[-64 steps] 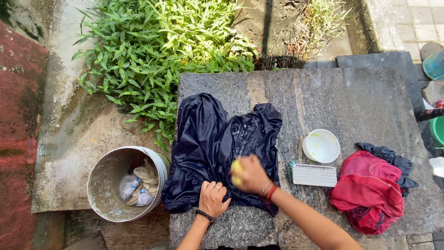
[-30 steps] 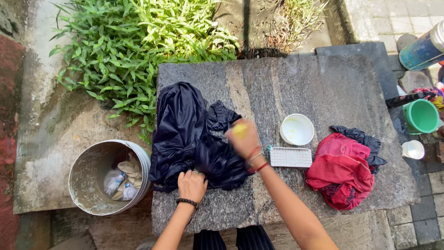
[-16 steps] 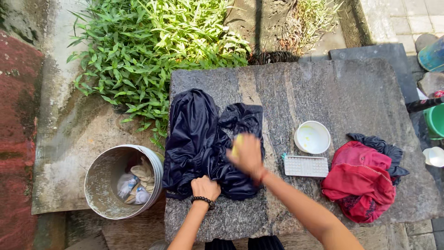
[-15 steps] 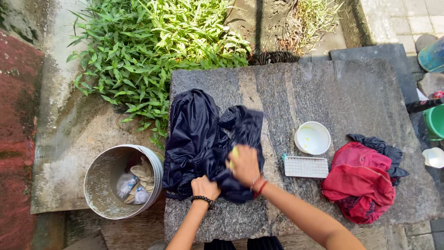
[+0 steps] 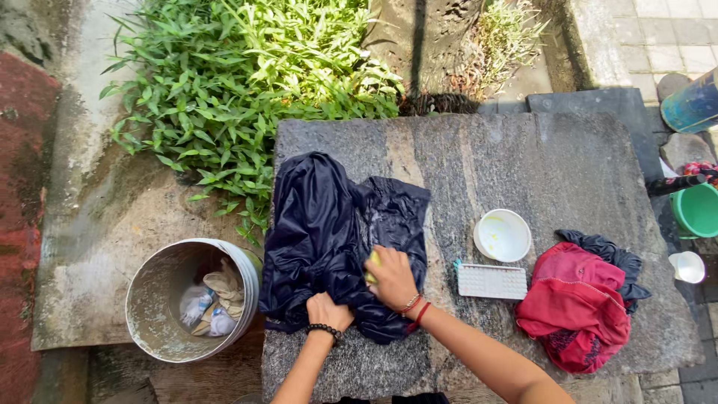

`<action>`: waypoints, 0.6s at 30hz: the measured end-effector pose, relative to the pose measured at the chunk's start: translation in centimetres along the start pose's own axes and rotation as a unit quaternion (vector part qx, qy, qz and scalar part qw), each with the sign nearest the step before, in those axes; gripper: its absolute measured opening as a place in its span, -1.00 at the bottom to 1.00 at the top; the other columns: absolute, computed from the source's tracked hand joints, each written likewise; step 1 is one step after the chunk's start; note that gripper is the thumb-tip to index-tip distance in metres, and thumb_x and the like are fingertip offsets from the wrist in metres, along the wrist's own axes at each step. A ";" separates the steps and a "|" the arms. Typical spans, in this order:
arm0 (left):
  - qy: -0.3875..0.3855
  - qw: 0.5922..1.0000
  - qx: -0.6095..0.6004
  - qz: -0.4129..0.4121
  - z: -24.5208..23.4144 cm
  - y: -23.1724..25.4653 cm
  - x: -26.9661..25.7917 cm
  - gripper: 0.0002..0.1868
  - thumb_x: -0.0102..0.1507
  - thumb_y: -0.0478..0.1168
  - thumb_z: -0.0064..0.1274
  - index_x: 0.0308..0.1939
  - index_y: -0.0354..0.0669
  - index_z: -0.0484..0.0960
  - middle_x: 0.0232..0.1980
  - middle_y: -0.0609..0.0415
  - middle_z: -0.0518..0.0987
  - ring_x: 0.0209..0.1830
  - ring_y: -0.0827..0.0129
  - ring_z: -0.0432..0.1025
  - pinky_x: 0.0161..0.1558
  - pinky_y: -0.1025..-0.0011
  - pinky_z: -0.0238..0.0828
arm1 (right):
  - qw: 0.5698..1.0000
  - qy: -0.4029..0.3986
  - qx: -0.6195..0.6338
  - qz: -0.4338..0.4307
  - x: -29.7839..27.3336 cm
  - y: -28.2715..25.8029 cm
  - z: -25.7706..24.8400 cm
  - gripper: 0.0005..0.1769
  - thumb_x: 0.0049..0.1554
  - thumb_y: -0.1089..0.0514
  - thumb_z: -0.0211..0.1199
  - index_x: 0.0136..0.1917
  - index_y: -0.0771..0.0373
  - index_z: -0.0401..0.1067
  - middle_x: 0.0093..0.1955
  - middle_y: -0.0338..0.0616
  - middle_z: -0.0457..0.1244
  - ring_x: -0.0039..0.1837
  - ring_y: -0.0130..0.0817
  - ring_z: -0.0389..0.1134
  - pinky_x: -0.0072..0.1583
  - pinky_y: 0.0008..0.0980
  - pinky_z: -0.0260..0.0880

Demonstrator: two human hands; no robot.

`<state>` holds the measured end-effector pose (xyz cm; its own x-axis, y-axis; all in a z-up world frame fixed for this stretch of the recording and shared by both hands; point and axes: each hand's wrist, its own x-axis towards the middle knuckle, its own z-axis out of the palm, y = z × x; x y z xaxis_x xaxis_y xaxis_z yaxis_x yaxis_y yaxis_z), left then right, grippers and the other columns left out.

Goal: The person washes clothes by hand using a bar of soap, a scrub brush, and a bucket of water. The person scrubs different garments on a stone surface and rinses them in the bucket.

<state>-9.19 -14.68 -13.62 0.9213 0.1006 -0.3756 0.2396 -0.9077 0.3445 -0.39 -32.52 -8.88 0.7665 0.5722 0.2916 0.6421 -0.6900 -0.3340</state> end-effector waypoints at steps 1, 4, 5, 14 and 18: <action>-0.013 1.000 0.003 0.011 -0.1 0.0 0.1 -0.78 0.00 -0.06 0.14 -0.53 -0.13 0.69 -0.42 -0.18 0.65 -0.38 -0.14 0.56 -0.27 0.02 0.51 | 0.999 -0.005 -0.032 0.006 0.9 1.3 0.0 -0.62 -0.11 -0.11 0.31 -0.07 0.12 0.47 0.15 0.07 0.25 0.17 -0.02 0.26 0.13 -0.04 0.23; -0.004 0.999 0.043 0.024 -0.2 0.4 0.2 -0.76 0.11 -0.06 0.08 -0.49 -0.12 0.69 -0.37 -0.16 0.65 -0.36 -0.12 0.58 -0.27 0.03 0.52 | 0.989 -0.023 -0.115 0.089 6.4 8.9 0.4 -0.67 0.03 -0.14 0.33 -0.16 0.16 0.48 -0.06 0.02 0.22 0.02 -0.04 0.24 0.02 0.00 0.22; -0.026 0.999 -0.010 0.017 -0.7 0.2 0.1 -0.77 0.09 -0.03 0.11 -0.43 -0.10 0.71 -0.33 -0.19 0.65 -0.33 -0.15 0.57 -0.25 0.02 0.50 | 0.982 0.032 -0.139 0.122 8.5 11.4 0.4 -0.67 0.03 -0.11 0.32 -0.08 0.16 0.50 0.02 0.03 0.23 0.05 -0.01 0.23 0.03 -0.02 0.22; 0.202 0.859 -0.436 0.177 -15.1 7.8 6.6 -0.82 0.29 -0.23 -0.02 -0.19 -0.30 0.59 -0.21 -0.19 0.60 -0.19 -0.07 0.54 -0.19 0.22 0.46 | 0.678 0.123 0.585 0.427 0.5 9.0 1.2 -0.41 -0.12 0.33 0.22 0.23 0.19 0.34 0.10 0.00 0.29 0.12 0.00 0.35 0.23 -0.01 0.36; 0.191 0.842 -0.405 0.302 -17.6 15.6 7.1 -0.82 0.36 -0.20 0.09 -0.08 -0.26 0.55 -0.06 -0.17 0.58 0.03 -0.03 0.51 0.05 0.21 0.44 | 0.431 0.279 0.740 0.434 -1.6 10.6 -5.5 -0.45 -0.04 0.30 0.11 0.26 0.22 0.33 0.18 -0.10 0.31 0.25 -0.19 0.35 0.36 -0.12 0.33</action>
<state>6.43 -20.91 4.27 0.9444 -0.0151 0.3286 -0.3194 -0.2803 0.9052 5.15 -43.17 -7.95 0.8685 -0.0974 -0.4861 -0.2643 0.7385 -0.6203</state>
